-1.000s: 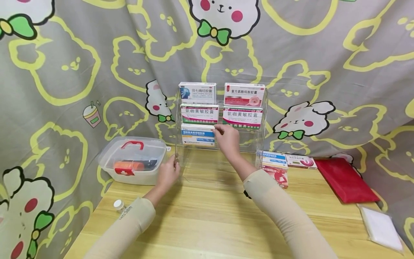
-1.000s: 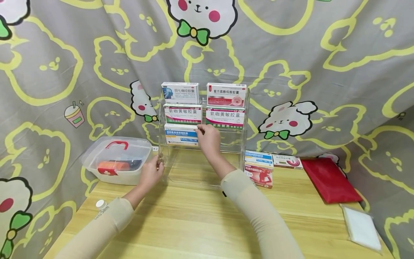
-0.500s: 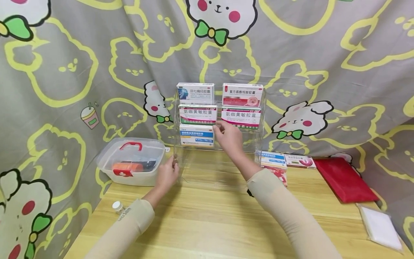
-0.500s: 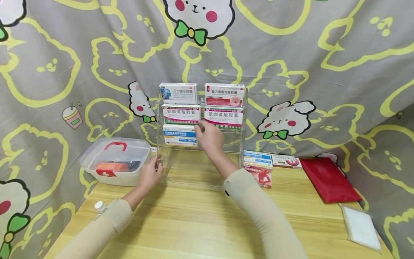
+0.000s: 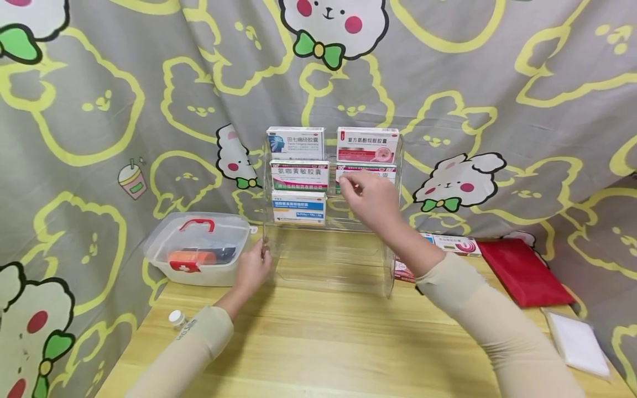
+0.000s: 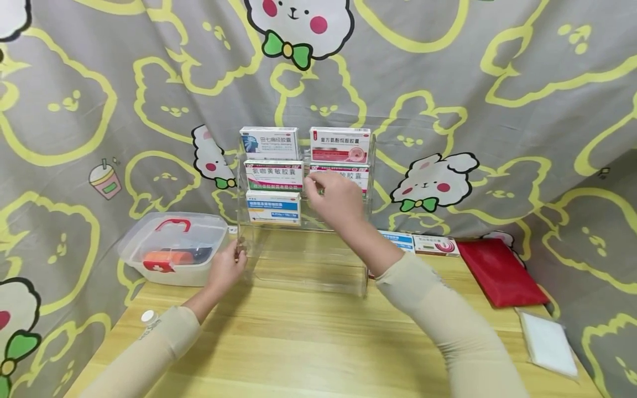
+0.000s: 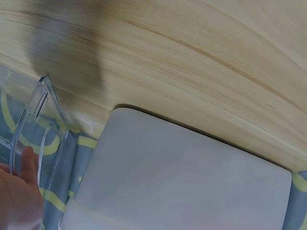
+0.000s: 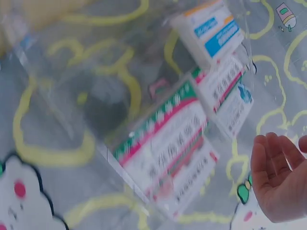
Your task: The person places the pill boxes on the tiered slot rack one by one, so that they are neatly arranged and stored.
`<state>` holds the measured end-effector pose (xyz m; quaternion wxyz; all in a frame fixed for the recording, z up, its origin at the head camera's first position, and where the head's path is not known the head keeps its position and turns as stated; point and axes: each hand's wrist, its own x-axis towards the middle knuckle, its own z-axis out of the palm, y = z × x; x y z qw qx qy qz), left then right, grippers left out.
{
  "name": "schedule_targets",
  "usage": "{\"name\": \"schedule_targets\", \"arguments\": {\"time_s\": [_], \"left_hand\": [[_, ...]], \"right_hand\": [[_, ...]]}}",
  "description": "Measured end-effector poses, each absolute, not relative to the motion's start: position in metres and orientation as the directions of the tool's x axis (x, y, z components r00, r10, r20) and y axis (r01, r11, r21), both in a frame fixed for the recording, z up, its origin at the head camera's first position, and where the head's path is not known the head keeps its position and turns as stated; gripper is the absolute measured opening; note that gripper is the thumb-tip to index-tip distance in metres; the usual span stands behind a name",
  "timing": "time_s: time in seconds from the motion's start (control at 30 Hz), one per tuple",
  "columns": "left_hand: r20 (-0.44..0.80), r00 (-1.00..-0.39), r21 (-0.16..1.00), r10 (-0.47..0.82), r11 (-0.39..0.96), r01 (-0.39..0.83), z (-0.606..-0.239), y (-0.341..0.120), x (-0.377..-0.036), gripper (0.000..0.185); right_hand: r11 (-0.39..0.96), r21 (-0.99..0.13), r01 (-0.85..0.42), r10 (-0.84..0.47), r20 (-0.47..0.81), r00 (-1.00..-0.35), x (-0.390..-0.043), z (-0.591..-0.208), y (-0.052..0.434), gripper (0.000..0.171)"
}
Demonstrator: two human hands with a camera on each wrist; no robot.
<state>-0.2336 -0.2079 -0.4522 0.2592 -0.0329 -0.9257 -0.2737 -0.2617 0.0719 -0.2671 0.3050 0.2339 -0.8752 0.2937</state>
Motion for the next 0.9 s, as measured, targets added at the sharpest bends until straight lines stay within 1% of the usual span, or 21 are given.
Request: {"name": "schedule_targets", "arguments": {"time_s": [0.07,0.17,0.27,0.4,0.67,0.9], "left_hand": [[0.498,-0.863,0.491,-0.079,0.847,0.206,-0.452,-0.208,-0.234,0.015],[0.502,-0.861,0.496,-0.083,0.843,0.207,-0.452,-0.208,-0.234,0.016],[0.501,-0.861,0.497,-0.086,0.843,0.206,-0.452,-0.208,-0.235,0.016],[0.501,-0.861,0.491,-0.085,0.847,0.202,-0.453,-0.207,-0.235,0.020],[0.502,-0.862,0.484,-0.074,0.850,0.209,-0.453,-0.207,-0.236,0.022],[0.510,-0.857,0.483,-0.071,0.848,0.217,-0.454,-0.208,-0.234,0.024]], "right_hand": [[0.738,-0.328,-0.590,-0.249,0.680,-0.690,-0.259,-0.260,0.084,0.027],[0.754,-0.326,-0.570,-0.226,0.687,-0.691,-0.260,-0.253,0.103,0.029],[0.770,-0.384,-0.510,-0.159,0.659,-0.735,-0.261,-0.249,0.124,0.031],[0.793,-0.447,-0.414,-0.096,0.579,-0.809,-0.259,-0.252,0.151,0.032],[0.831,-0.486,-0.272,-0.033,0.444,-0.895,-0.262,-0.277,0.189,0.034],[0.869,-0.459,-0.184,-0.029,0.324,-0.945,-0.270,-0.308,0.212,0.033]]}}
